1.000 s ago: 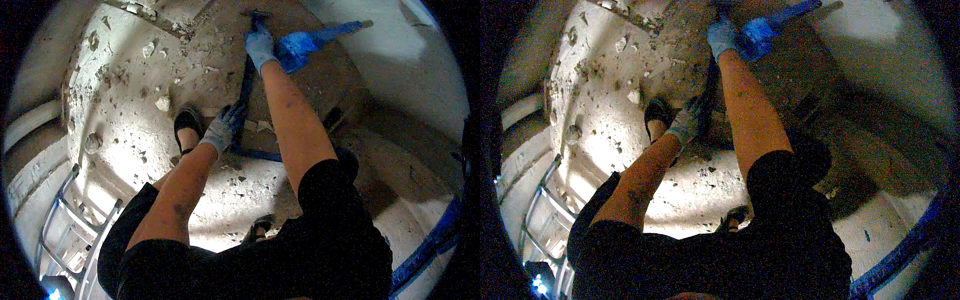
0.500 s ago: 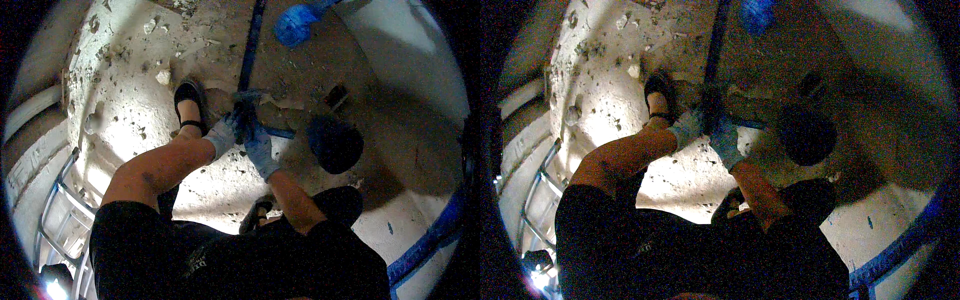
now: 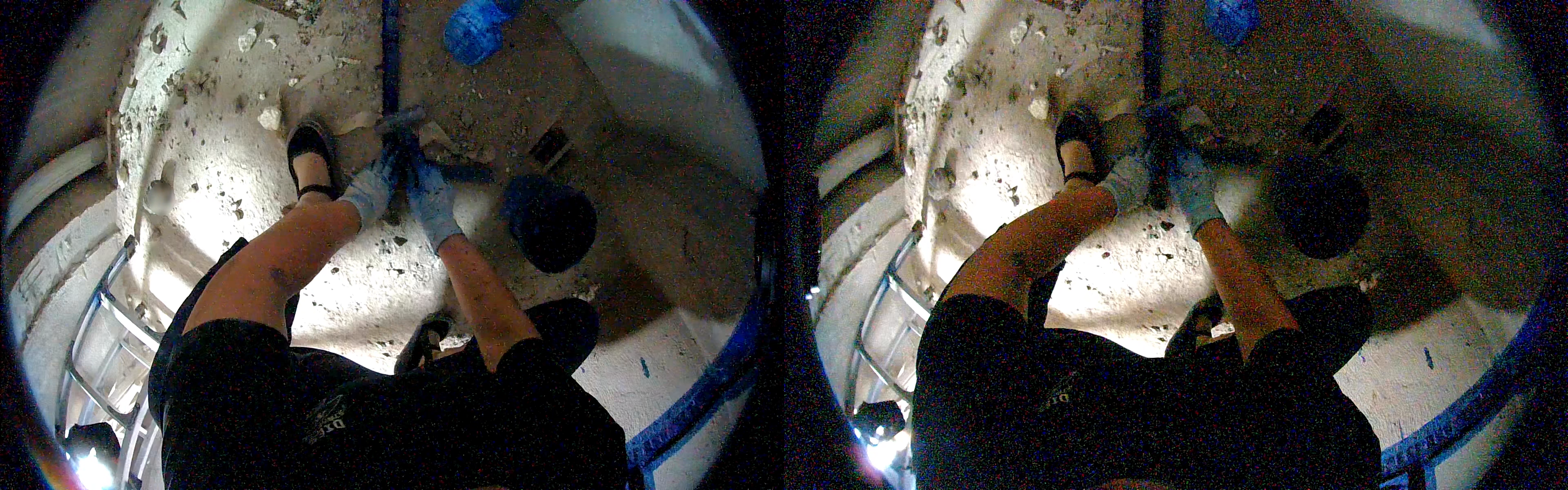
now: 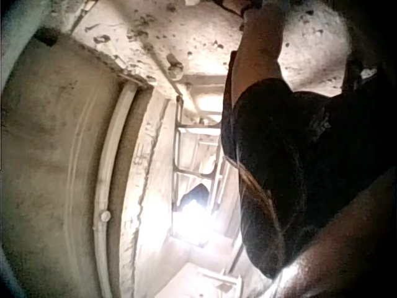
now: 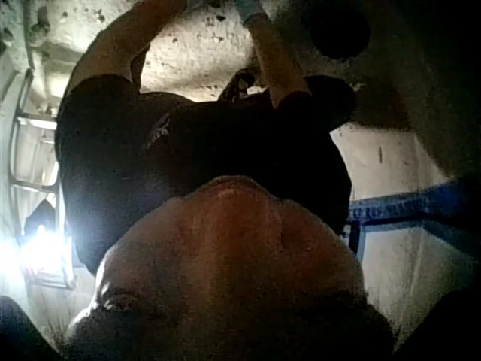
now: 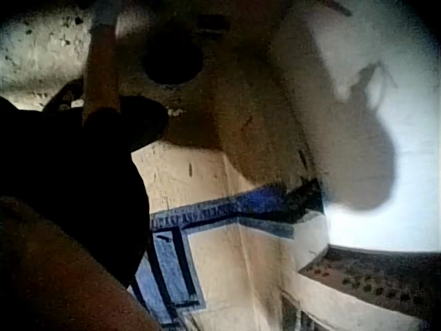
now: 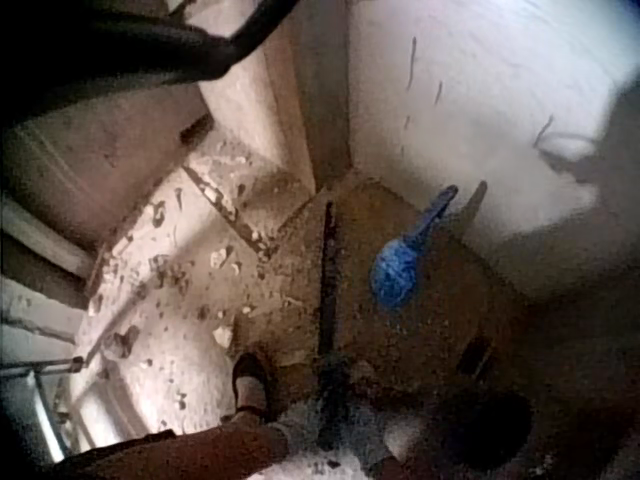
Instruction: The person applies blue paint to wall seams and pipes using a spray bottle and a brush, and handles a blue metal frame piece.
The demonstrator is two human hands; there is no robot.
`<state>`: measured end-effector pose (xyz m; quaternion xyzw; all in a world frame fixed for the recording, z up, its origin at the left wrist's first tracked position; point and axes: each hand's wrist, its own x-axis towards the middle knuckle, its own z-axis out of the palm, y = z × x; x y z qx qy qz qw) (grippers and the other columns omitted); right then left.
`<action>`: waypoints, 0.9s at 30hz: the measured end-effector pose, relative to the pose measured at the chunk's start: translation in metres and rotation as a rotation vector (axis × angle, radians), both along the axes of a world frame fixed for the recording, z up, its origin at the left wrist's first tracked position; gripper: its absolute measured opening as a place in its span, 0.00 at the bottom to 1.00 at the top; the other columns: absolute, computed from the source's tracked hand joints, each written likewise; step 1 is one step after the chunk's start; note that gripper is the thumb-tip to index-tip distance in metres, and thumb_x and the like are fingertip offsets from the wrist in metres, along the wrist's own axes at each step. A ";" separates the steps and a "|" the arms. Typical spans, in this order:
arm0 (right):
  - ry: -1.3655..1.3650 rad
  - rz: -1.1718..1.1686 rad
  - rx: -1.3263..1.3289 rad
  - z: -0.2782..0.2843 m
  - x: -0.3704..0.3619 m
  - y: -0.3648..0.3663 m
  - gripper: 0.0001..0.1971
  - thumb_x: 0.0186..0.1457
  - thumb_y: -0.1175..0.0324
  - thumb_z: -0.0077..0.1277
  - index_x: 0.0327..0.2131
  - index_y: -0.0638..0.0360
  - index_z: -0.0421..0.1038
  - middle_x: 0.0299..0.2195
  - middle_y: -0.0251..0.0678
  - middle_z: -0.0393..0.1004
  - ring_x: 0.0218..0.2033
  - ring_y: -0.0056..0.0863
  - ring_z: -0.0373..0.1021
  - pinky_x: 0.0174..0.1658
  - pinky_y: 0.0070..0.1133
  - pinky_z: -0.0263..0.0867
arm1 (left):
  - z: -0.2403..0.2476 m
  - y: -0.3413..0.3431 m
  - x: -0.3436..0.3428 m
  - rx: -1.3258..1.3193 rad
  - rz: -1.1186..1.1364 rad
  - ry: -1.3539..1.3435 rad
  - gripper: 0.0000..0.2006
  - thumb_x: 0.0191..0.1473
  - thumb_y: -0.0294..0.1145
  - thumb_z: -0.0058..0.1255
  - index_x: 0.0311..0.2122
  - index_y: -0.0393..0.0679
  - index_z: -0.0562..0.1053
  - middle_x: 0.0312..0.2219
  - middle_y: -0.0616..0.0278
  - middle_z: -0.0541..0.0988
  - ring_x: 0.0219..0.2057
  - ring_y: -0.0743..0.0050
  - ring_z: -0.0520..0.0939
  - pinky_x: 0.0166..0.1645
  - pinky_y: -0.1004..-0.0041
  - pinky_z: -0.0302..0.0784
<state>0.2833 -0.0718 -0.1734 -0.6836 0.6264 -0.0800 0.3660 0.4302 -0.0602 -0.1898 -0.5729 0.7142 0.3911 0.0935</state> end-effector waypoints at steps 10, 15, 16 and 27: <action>0.185 0.167 -0.288 -0.051 0.014 -0.124 0.18 0.54 0.61 0.44 0.49 0.41 0.66 0.34 0.45 0.72 0.32 0.46 0.70 0.36 0.36 0.68 | -0.008 0.002 -0.007 -0.052 0.061 0.013 0.27 0.54 0.27 0.34 0.60 0.40 0.51 0.57 0.44 0.56 0.48 0.44 0.68 0.49 0.58 0.69; 0.076 0.027 -0.212 -0.005 0.023 -0.081 0.16 0.53 0.60 0.44 0.46 0.46 0.68 0.34 0.47 0.73 0.33 0.48 0.70 0.36 0.36 0.68 | -0.042 0.018 0.004 0.008 0.032 0.040 0.25 0.52 0.27 0.37 0.58 0.40 0.56 0.54 0.44 0.60 0.46 0.44 0.69 0.48 0.60 0.70; 0.052 -0.003 -0.146 -0.016 0.022 -0.095 0.16 0.54 0.59 0.44 0.46 0.46 0.68 0.34 0.47 0.73 0.34 0.48 0.70 0.36 0.37 0.68 | -0.020 0.007 -0.002 0.060 0.008 0.019 0.24 0.52 0.28 0.37 0.56 0.40 0.58 0.53 0.44 0.62 0.46 0.45 0.70 0.47 0.61 0.70; -0.575 -0.252 -0.252 0.114 -0.004 -0.058 0.21 0.56 0.64 0.43 0.54 0.56 0.61 0.48 0.44 0.68 0.48 0.43 0.66 0.50 0.31 0.63 | 0.018 -0.043 0.003 -0.405 -0.377 0.050 0.14 0.43 0.32 0.49 0.39 0.44 0.72 0.39 0.53 0.73 0.45 0.53 0.72 0.48 0.58 0.68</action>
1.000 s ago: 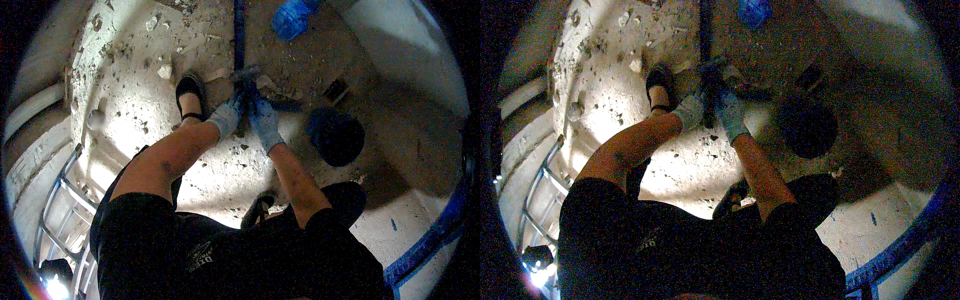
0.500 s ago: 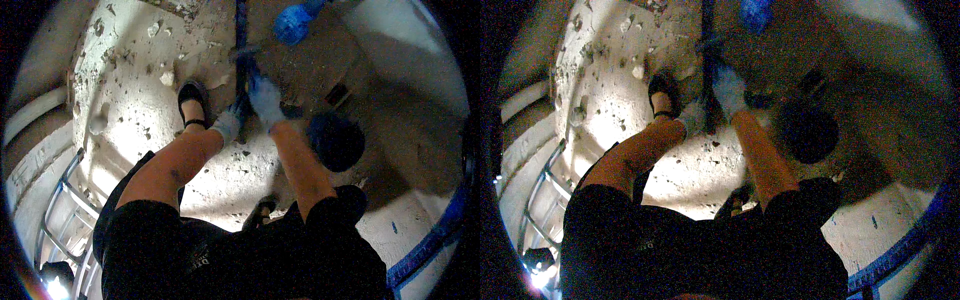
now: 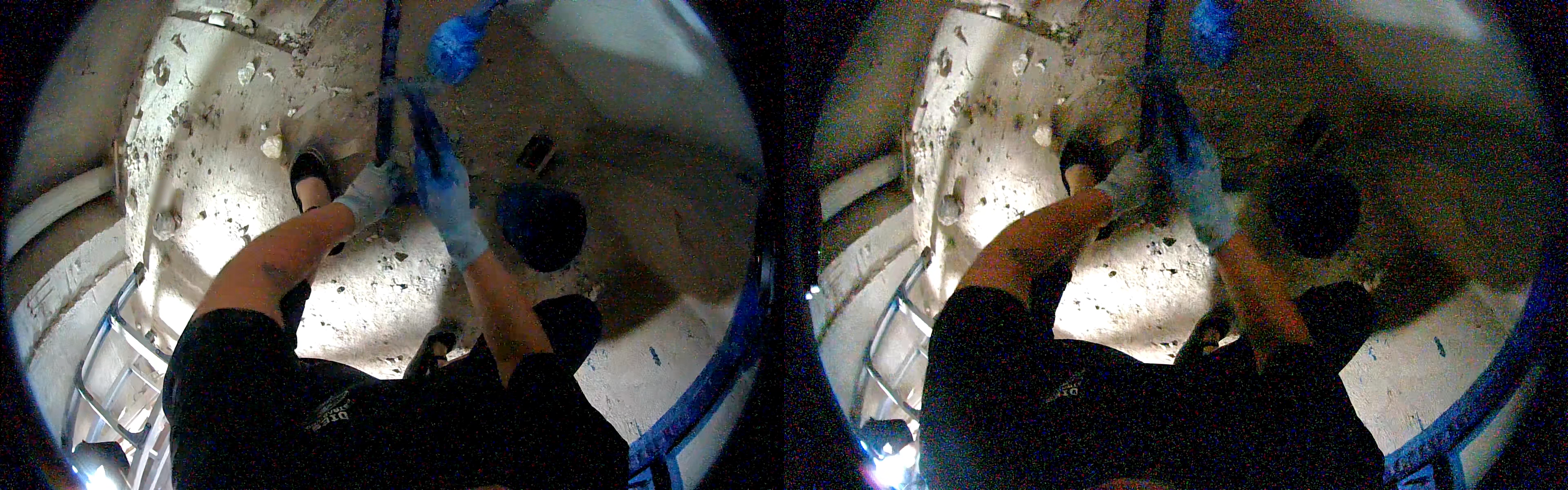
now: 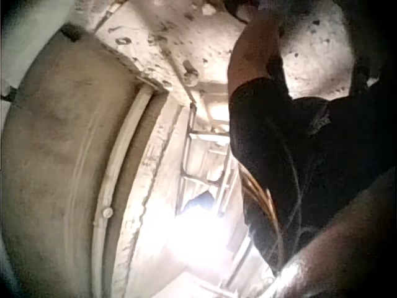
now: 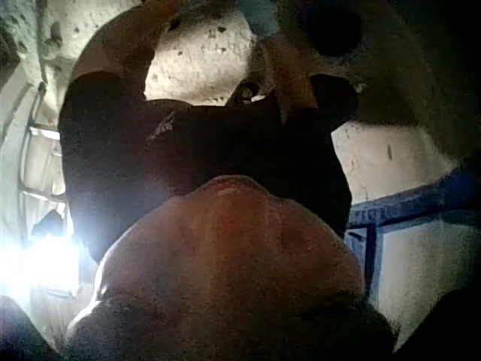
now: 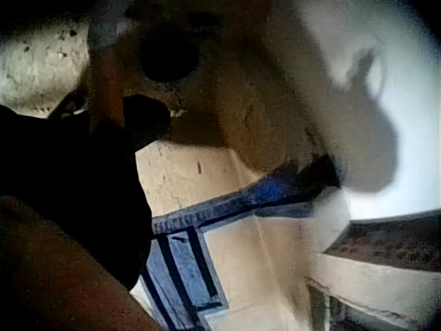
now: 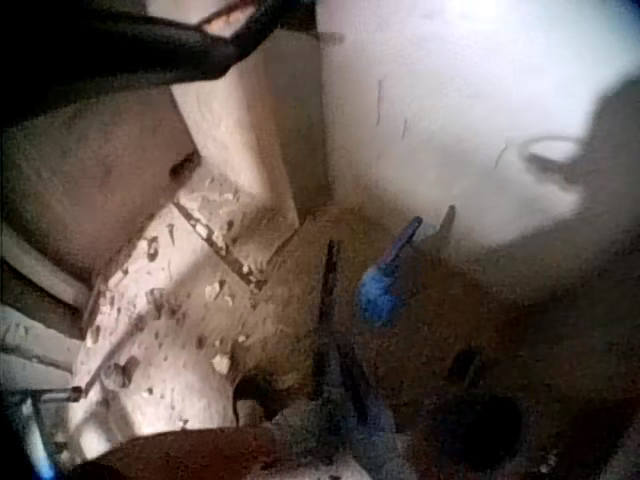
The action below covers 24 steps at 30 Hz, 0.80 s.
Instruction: The person applies blue paint to wall seams and pipes using a spray bottle and a brush, and handles a blue metal frame piece.
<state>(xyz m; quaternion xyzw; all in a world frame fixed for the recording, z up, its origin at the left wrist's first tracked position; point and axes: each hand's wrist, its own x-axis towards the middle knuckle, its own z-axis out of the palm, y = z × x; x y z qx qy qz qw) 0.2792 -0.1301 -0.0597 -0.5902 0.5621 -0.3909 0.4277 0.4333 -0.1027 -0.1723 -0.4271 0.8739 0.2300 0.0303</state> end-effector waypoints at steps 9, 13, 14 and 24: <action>0.193 -0.039 -0.174 0.056 -0.064 0.016 0.25 0.56 0.74 0.43 0.58 0.58 0.52 0.55 0.42 0.61 0.56 0.31 0.59 0.55 0.24 0.56 | 0.226 -0.068 0.094 0.125 -0.673 -0.077 0.11 0.39 0.34 0.53 0.31 0.46 0.71 0.31 0.58 0.73 0.39 0.55 0.73 0.44 0.61 0.70; 0.262 -0.044 -0.315 0.047 -0.075 0.016 0.25 0.55 0.72 0.45 0.57 0.58 0.54 0.53 0.44 0.63 0.52 0.38 0.63 0.53 0.26 0.59 | 0.312 -0.047 0.131 -0.111 -0.551 -0.071 0.09 0.41 0.29 0.50 0.32 0.47 0.73 0.32 0.61 0.75 0.39 0.59 0.76 0.41 0.65 0.75; 0.206 -0.057 -0.234 0.044 -0.072 0.019 0.24 0.55 0.72 0.45 0.56 0.58 0.55 0.52 0.45 0.63 0.52 0.39 0.63 0.52 0.27 0.59 | 0.319 -0.043 0.138 -0.097 -0.401 -0.130 0.11 0.41 0.28 0.51 0.34 0.48 0.74 0.36 0.61 0.77 0.40 0.60 0.77 0.41 0.65 0.76; 0.107 0.021 -0.405 0.087 -0.037 0.022 0.22 0.53 0.73 0.48 0.52 0.59 0.61 0.49 0.45 0.67 0.49 0.40 0.65 0.52 0.27 0.59 | 0.445 -0.067 0.080 -0.175 0.519 0.895 0.13 0.54 0.26 0.49 0.43 0.32 0.68 0.26 0.58 0.77 0.26 0.72 0.79 0.31 0.75 0.76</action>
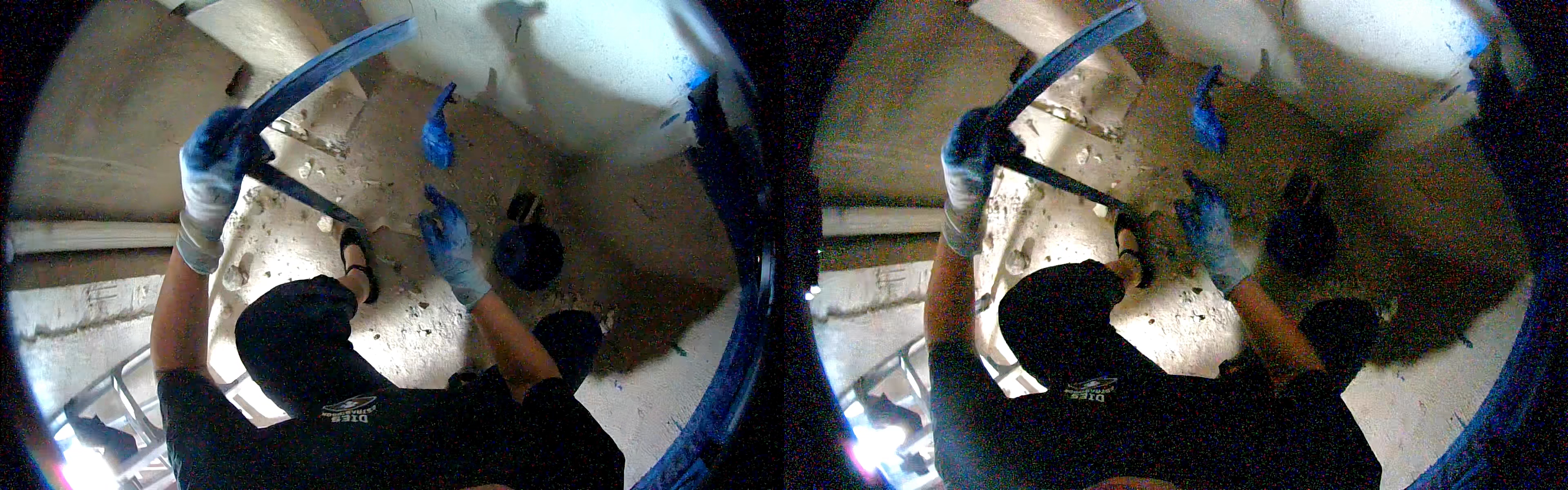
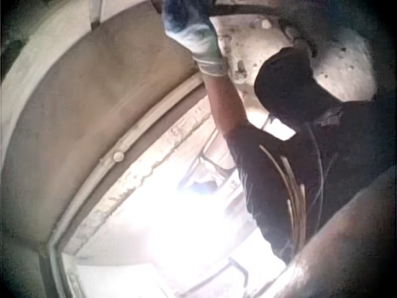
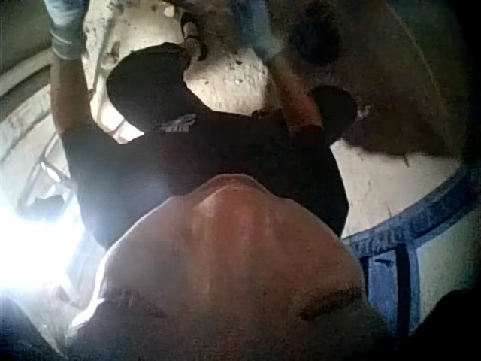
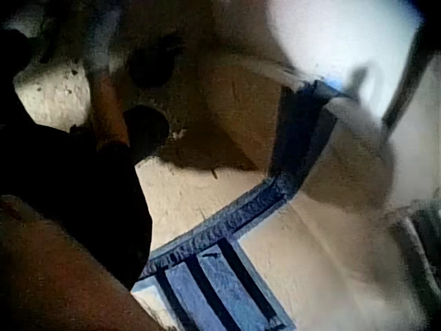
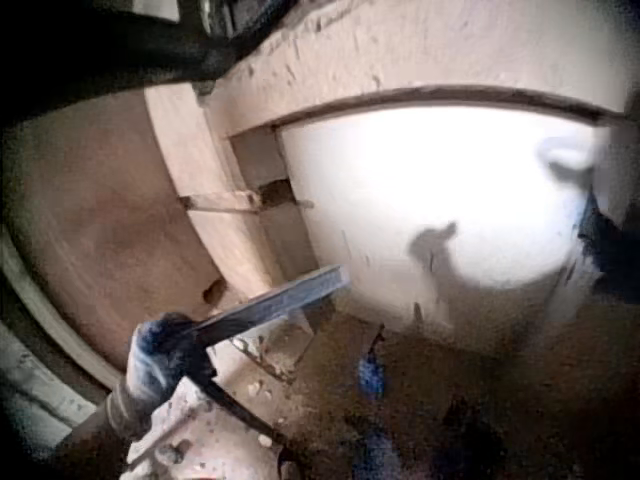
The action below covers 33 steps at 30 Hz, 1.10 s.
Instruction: The person applies blue paint to wall seams and pipes using a spray bottle and a brush, and handles a blue metal frame piece.
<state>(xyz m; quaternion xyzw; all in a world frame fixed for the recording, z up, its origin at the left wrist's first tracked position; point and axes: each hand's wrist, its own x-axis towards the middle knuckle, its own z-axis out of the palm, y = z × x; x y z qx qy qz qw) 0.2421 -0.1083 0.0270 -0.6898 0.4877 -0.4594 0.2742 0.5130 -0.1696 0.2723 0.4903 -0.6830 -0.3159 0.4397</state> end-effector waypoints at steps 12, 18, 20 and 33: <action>-0.634 0.531 0.422 0.173 -0.033 0.034 0.09 0.59 0.69 0.43 0.38 0.63 0.70 0.25 0.32 0.74 0.24 0.17 0.69 0.28 0.17 0.67 | 0.129 -0.006 -0.125 -0.043 -0.175 -0.001 0.13 0.57 0.35 0.46 0.42 0.37 0.72 0.29 0.60 0.78 0.28 0.74 0.79 0.33 0.74 0.77; -0.524 0.443 0.594 0.136 -0.087 0.088 0.10 0.59 0.67 0.44 0.37 0.64 0.70 0.21 0.33 0.73 0.19 0.19 0.69 0.23 0.18 0.66 | 0.164 -0.018 -0.129 -0.091 -0.114 0.008 0.18 0.57 0.43 0.43 0.44 0.37 0.70 0.26 0.63 0.76 0.26 0.76 0.76 0.33 0.76 0.74; -0.612 0.433 0.663 0.153 -0.094 0.092 0.10 0.58 0.66 0.45 0.36 0.64 0.70 0.23 0.34 0.74 0.17 0.17 0.67 0.20 0.17 0.64 | 0.174 -0.014 -0.143 0.125 -0.227 0.251 0.20 0.58 0.42 0.42 0.48 0.38 0.68 0.35 0.59 0.77 0.34 0.75 0.77 0.41 0.77 0.74; -0.362 0.408 0.504 0.210 -0.054 0.054 0.11 0.54 0.61 0.51 0.27 0.60 0.73 0.15 0.28 0.69 0.13 0.17 0.63 0.17 0.21 0.58 | 0.124 0.082 -0.047 -0.805 0.375 -0.518 0.21 0.46 0.30 0.59 0.46 0.39 0.69 0.38 0.55 0.76 0.36 0.65 0.78 0.41 0.70 0.74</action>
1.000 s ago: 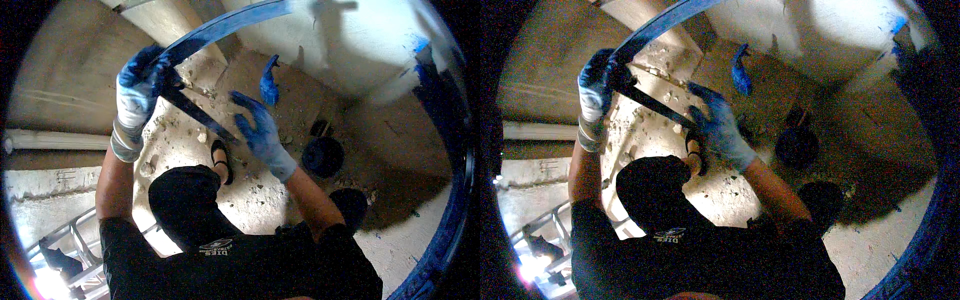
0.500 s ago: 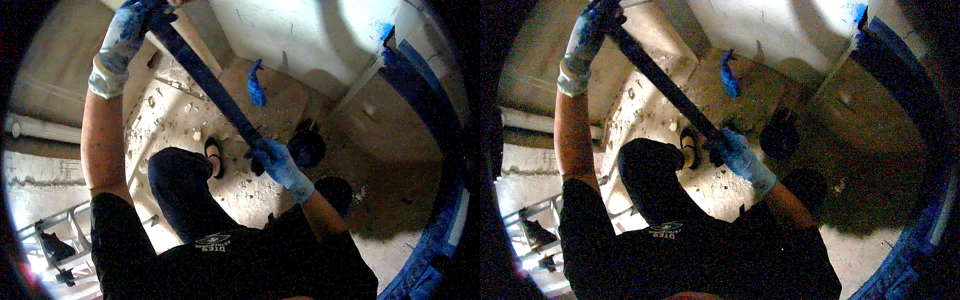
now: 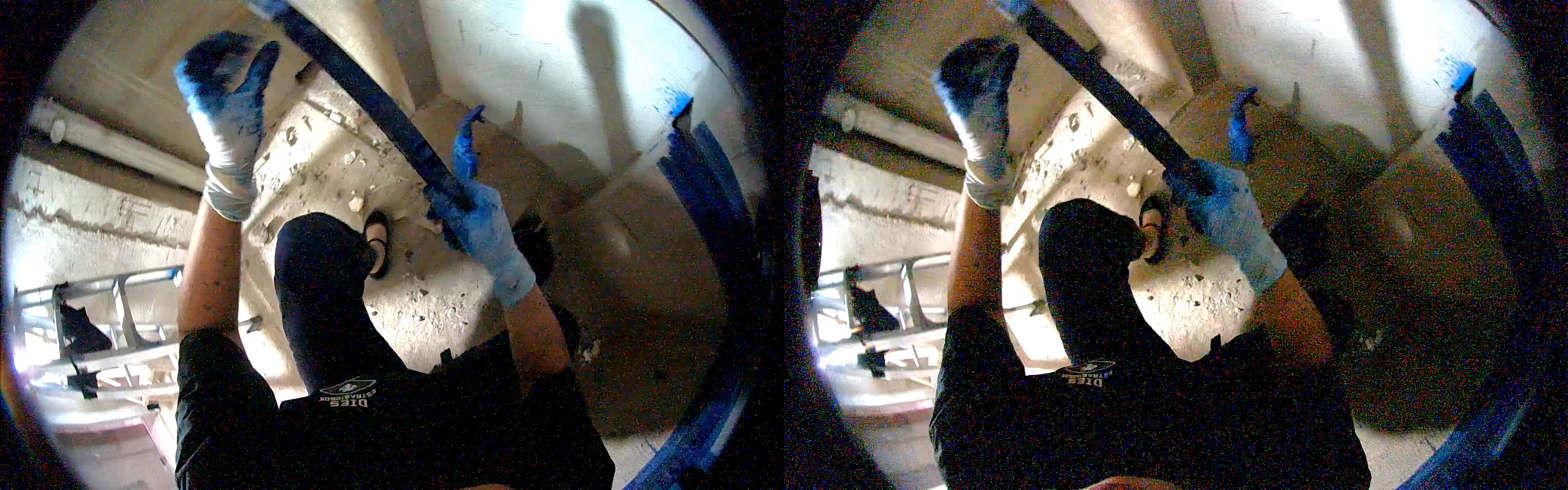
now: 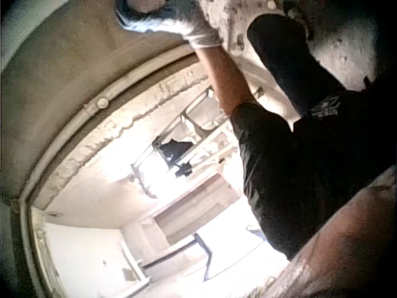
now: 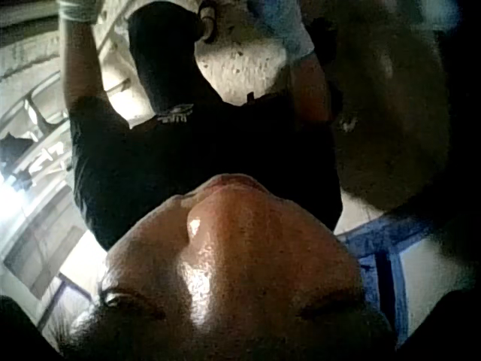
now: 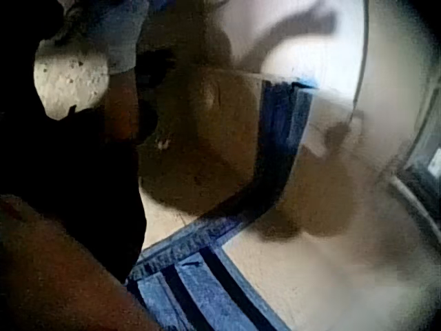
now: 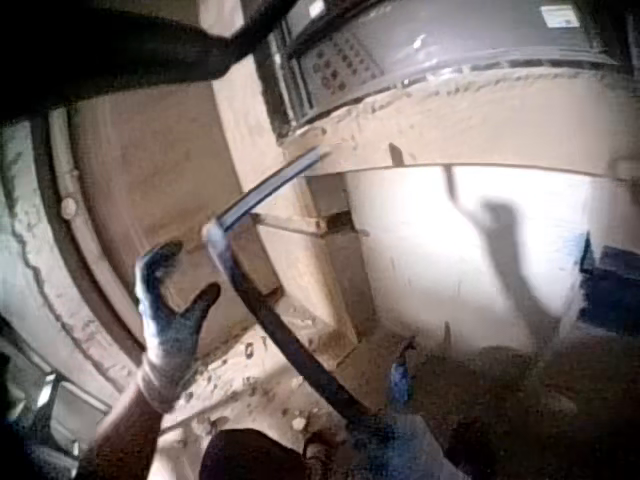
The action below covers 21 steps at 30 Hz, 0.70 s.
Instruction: The person applies blue paint to wall seams and pipes using a spray bottle and a brush, and handles a blue metal frame piece.
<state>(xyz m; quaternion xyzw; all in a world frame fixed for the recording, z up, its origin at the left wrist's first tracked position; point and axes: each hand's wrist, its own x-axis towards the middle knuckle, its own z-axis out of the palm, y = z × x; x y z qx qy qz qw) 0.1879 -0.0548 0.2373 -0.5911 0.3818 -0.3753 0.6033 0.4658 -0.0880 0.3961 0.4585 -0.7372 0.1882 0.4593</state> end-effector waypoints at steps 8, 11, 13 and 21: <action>0.648 0.017 -1.094 0.002 0.021 -0.098 0.14 0.48 0.53 0.53 0.23 0.54 0.72 0.18 0.40 0.71 0.21 0.40 0.70 0.25 0.31 0.64 | -0.048 0.032 0.101 0.891 0.263 -0.489 0.13 0.50 0.42 0.51 0.40 0.50 0.74 0.30 0.58 0.79 0.34 0.61 0.79 0.40 0.66 0.72; 0.708 -0.065 -1.337 -0.016 0.041 -0.152 0.13 0.47 0.55 0.54 0.33 0.52 0.71 0.23 0.38 0.73 0.26 0.38 0.71 0.31 0.33 0.66 | -0.148 0.041 0.127 0.990 0.221 -0.163 0.09 0.53 0.34 0.48 0.38 0.45 0.74 0.26 0.60 0.79 0.25 0.68 0.78 0.30 0.73 0.72; 0.625 -0.289 -1.420 -0.045 0.053 -0.167 0.15 0.47 0.58 0.56 0.37 0.53 0.70 0.26 0.38 0.73 0.29 0.39 0.70 0.33 0.33 0.66 | -0.209 0.044 0.120 1.167 0.170 0.123 0.08 0.55 0.31 0.46 0.39 0.45 0.72 0.27 0.69 0.79 0.24 0.83 0.74 0.29 0.79 0.70; 0.981 -0.063 -0.299 -0.347 0.046 -0.028 0.27 0.47 0.63 0.55 0.51 0.55 0.60 0.47 0.48 0.66 0.47 0.48 0.62 0.47 0.36 0.63 | -0.473 0.078 0.098 1.509 -0.002 1.292 0.06 0.57 0.33 0.43 0.37 0.45 0.68 0.22 0.69 0.71 0.21 0.83 0.70 0.24 0.79 0.68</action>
